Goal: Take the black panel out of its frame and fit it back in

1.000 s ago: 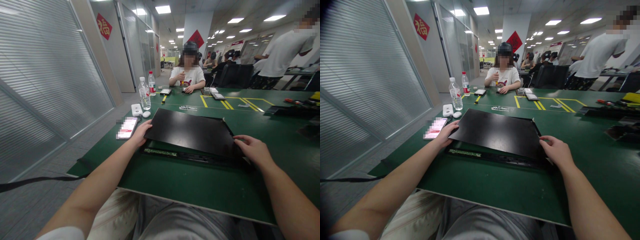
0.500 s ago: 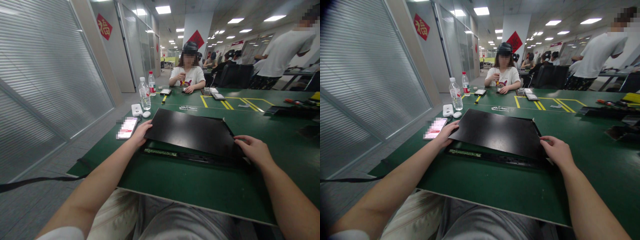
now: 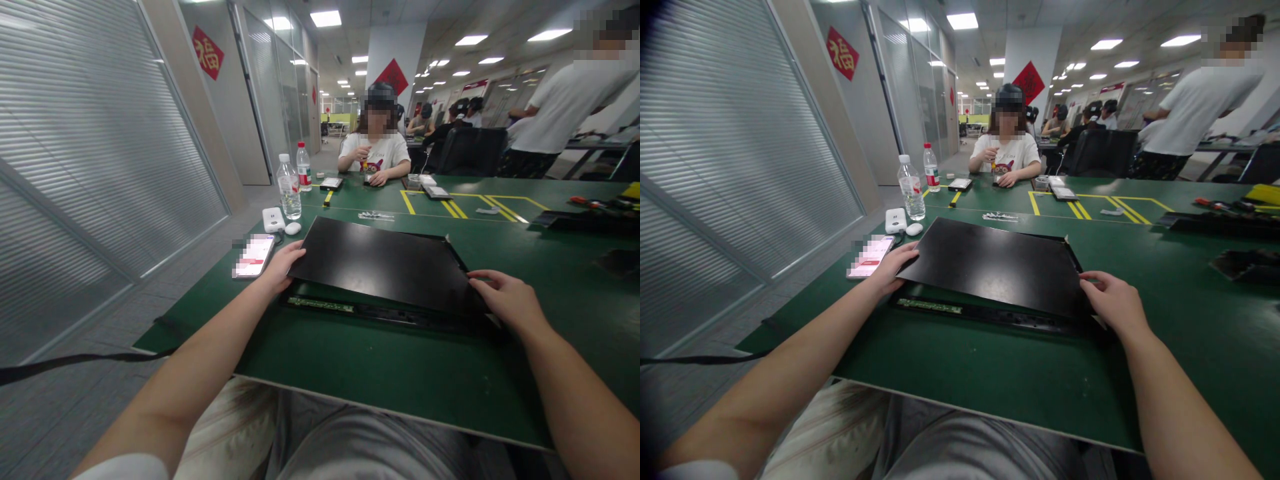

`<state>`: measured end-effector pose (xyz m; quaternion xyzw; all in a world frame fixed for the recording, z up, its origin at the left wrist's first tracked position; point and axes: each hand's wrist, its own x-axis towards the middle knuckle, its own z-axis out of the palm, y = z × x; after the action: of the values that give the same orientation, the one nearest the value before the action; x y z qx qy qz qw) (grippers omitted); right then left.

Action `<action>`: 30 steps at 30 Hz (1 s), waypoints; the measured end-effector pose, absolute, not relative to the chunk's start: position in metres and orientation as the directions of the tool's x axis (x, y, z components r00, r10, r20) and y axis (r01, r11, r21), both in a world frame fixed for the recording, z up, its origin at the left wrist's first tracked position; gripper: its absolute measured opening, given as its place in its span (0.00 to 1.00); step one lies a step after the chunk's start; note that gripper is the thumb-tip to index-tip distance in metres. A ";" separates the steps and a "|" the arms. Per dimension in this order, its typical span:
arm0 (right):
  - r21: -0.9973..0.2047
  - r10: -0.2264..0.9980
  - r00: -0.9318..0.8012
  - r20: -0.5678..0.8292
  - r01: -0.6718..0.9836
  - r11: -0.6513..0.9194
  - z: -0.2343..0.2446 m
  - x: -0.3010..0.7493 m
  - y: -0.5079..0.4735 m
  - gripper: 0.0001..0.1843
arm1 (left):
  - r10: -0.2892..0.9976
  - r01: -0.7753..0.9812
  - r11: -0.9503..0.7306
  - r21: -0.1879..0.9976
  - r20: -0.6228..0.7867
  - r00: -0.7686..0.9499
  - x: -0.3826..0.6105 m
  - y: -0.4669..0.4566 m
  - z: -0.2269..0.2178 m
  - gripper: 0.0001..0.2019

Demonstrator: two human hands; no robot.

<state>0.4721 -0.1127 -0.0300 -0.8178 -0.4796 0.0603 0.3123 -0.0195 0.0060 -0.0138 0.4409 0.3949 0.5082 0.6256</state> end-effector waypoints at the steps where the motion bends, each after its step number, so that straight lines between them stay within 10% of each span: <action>1: -0.569 0.823 0.531 0.202 0.748 -0.343 -0.030 0.472 -0.113 0.20 | 0.985 -0.287 0.092 0.954 -0.044 0.169 -0.020 0.006 -0.014 0.29; 30: -0.542 0.844 0.507 0.173 0.765 -0.349 -0.024 0.468 -0.116 0.17 | 0.983 -0.277 0.094 0.956 -0.045 0.177 -0.019 0.006 -0.016 0.27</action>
<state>0.4678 -0.1157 -0.0242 -0.8183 -0.4916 0.0687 0.2898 -0.0192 0.0058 -0.0157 0.4457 0.3964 0.5044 0.6244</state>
